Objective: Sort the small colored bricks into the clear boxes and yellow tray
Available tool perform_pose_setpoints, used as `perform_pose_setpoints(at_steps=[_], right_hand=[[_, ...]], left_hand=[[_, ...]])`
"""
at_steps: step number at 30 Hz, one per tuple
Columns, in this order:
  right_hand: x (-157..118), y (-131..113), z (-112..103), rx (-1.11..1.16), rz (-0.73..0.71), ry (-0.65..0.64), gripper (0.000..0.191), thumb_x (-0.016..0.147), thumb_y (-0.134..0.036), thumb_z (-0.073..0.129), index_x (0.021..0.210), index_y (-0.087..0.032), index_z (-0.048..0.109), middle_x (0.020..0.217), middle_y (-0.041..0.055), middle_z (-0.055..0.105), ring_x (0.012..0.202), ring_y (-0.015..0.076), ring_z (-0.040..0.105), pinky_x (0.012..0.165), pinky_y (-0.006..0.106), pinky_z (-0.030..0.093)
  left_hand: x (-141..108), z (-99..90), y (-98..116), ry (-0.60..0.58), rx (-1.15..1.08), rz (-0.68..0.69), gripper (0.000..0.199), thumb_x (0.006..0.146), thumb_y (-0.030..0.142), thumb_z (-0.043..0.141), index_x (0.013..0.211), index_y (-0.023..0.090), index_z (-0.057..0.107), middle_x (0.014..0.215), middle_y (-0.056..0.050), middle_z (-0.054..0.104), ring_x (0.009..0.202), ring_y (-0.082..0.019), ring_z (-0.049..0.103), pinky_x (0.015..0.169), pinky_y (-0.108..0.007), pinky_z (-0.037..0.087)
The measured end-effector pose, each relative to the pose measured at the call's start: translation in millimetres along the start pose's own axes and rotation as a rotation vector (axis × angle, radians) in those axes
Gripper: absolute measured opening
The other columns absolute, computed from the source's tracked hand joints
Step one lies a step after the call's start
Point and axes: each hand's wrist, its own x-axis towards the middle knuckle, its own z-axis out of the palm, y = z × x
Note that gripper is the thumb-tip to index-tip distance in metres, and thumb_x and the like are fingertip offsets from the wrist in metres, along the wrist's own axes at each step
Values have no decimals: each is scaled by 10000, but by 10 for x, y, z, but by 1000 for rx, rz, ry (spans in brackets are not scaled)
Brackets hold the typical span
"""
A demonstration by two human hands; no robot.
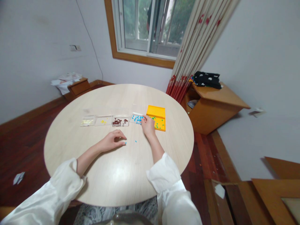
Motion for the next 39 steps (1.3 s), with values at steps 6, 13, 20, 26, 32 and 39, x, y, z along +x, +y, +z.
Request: perform_pose_setpoints(at_steps=[6,13,20,26,32,39], right_hand=[[-13,-44,-4,4,-22,-17,273,781,-154,500,998,-130,663,792,73,712,689,166,677,713,297,527],[-4,-2,20,13,-88,-35,269,786,-164,501,998,-150,668,805,75,706,711,168,656,724,303,521],[-45,-55,23,44,-114,-83,278,780,-157,485,989,-142,668,833,78,700,734,168,649,732,295,513],[-111,-107,83,148,-103,-246,250,769,-177,496,951,-132,662,725,37,670,613,122,608,628,255,493],[-281,-190,184,238,-148,-666,133,742,-188,557,791,-126,663,659,10,632,598,96,564,597,224,458],[-395,-257,240,277,-173,-745,123,730,-244,628,752,-124,641,684,9,628,620,92,541,605,223,441]], left_hand=[[9,-8,-6,-72,29,13,162,714,282,687,840,181,702,811,-55,616,799,-169,551,751,-302,441],[18,17,-41,-68,26,16,110,733,254,661,805,196,721,799,-64,628,785,-175,557,760,-314,430],[21,34,24,-44,61,25,94,749,205,608,759,182,699,782,-63,631,766,-172,549,759,-317,426],[31,30,7,87,34,-101,160,780,212,520,790,165,673,758,-57,660,716,-159,564,683,-281,431],[60,1,-33,257,-49,-190,147,754,235,531,762,163,659,719,-31,660,648,-141,547,628,-252,412],[100,-22,-20,370,-221,-249,78,689,233,594,699,156,604,665,-6,610,614,-125,529,607,-244,412]])
